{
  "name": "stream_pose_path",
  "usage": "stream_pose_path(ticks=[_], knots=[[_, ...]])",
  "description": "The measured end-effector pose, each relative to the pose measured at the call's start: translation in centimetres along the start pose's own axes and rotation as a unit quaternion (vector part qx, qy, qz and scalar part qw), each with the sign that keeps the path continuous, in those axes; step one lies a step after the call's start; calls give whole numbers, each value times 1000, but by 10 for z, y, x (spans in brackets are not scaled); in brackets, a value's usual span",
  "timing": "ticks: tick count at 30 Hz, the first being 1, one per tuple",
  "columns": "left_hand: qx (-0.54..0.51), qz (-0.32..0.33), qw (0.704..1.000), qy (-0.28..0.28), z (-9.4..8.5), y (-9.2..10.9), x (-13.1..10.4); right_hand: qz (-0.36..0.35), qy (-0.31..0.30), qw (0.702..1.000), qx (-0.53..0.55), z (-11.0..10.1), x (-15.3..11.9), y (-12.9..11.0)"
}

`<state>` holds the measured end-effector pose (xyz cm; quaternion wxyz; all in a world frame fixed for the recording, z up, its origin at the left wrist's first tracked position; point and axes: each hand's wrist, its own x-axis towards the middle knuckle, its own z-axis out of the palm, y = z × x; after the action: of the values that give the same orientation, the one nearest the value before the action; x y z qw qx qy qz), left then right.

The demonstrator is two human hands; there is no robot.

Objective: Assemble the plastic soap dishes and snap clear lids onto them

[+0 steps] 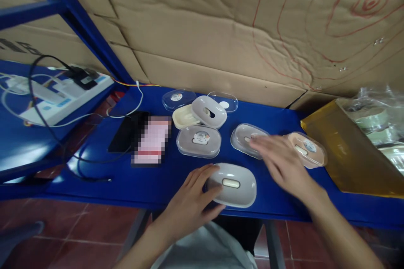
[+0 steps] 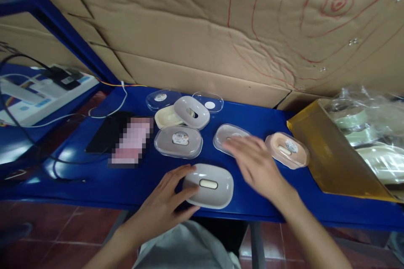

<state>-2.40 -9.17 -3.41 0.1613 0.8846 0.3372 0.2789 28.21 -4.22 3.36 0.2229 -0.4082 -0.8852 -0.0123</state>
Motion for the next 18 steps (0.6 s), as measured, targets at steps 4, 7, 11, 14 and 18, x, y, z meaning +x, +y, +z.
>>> stream_pose_path(ticks=[4,7,11,14,18], knots=[[-32,-17,999,13,1,1,-2,32,-92,995,19,29,89,72],[-34,-36,999,18,2,1,-3,26,-128,991,20,61,132,100],[-33,-36,999,9,3,0,-5,31,-144,989,18,68,144,114],[-33,-29,999,-1,1,-2,-5,77,-69,991,82,43,127,112],[-46,-21,998,36,-1,-5,-8,202,125,951,197,-2,81,80]])
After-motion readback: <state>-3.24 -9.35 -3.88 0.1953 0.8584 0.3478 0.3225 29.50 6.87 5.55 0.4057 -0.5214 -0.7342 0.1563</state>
